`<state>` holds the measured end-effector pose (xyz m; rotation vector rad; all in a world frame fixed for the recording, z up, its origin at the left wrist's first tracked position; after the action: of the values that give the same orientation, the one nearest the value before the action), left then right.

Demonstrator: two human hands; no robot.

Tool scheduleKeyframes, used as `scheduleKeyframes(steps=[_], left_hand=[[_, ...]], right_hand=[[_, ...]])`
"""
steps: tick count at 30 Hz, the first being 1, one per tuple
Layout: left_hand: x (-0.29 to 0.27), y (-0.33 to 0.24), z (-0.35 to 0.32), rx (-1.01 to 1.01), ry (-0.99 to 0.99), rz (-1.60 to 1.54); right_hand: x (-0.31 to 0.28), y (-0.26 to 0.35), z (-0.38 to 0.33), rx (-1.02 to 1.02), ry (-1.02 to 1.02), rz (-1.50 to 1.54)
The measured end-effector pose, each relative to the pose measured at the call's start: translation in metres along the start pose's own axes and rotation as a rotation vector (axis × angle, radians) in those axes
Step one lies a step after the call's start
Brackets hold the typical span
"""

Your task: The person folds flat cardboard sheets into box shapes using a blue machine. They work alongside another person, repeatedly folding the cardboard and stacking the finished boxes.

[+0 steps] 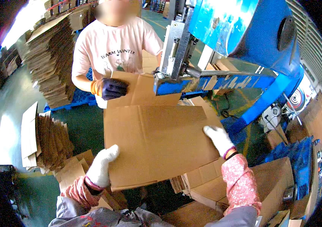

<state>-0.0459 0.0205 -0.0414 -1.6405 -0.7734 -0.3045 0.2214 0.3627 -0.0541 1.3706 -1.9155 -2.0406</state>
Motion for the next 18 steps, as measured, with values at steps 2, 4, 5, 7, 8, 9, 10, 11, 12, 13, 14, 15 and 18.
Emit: scheduleKeyframes(steps=[2,4,5,7,8,9,10,11,12,13,14,15,18], left_hand=[[0.0,-0.014,-0.005,0.005,-0.006,-0.073],[-0.003,-0.021,-0.013,0.035,0.078,0.097],[-0.003,-0.022,-0.015,0.052,0.131,0.178],[0.01,-0.026,-0.027,0.105,0.242,0.288],[0.019,-0.029,-0.032,0.131,0.319,0.334],[0.036,-0.037,-0.034,0.153,0.361,0.413],[0.036,-0.024,-0.03,0.02,0.361,0.348],[0.039,-0.021,-0.023,0.002,0.343,0.298],[0.041,-0.017,-0.017,0.01,0.322,0.292],[0.041,-0.015,-0.012,0.018,0.301,0.286],[0.039,-0.012,-0.006,0.005,0.289,0.335],[0.036,-0.01,0.001,-0.008,0.277,0.383],[0.039,-0.019,0.012,0.036,0.291,0.36]], right_hand=[[-0.014,0.025,0.001,-0.115,-0.058,0.064],[-0.027,0.051,-0.005,-0.089,-0.106,0.082],[-0.034,0.062,-0.01,-0.094,-0.127,0.071],[-0.05,0.08,-0.016,-0.098,-0.169,0.063],[-0.057,0.087,-0.017,-0.099,-0.187,0.072],[-0.064,0.093,-0.016,-0.098,-0.204,0.081],[-0.071,0.098,-0.015,-0.104,-0.207,0.081],[-0.082,0.102,-0.015,-0.113,-0.215,0.082],[-0.092,0.101,-0.01,-0.096,-0.21,0.094],[-0.099,0.107,-0.005,-0.129,-0.221,0.052],[-0.103,0.11,-0.002,-0.153,-0.229,0.013],[-0.106,0.112,0.003,-0.179,-0.237,-0.026],[-0.11,0.108,0.027,-0.198,-0.263,-0.031]])
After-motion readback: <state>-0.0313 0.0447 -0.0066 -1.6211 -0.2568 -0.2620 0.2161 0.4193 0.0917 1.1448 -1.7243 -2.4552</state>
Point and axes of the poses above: each hand's wrist, its own z-axis towards the middle knuckle, its own x-axis out of the palm, y = z × x, the point moved 8 cm from there along z, towards the middle knuckle, and after that the axes turned 7 degrees about y, right-handed, at the moved point
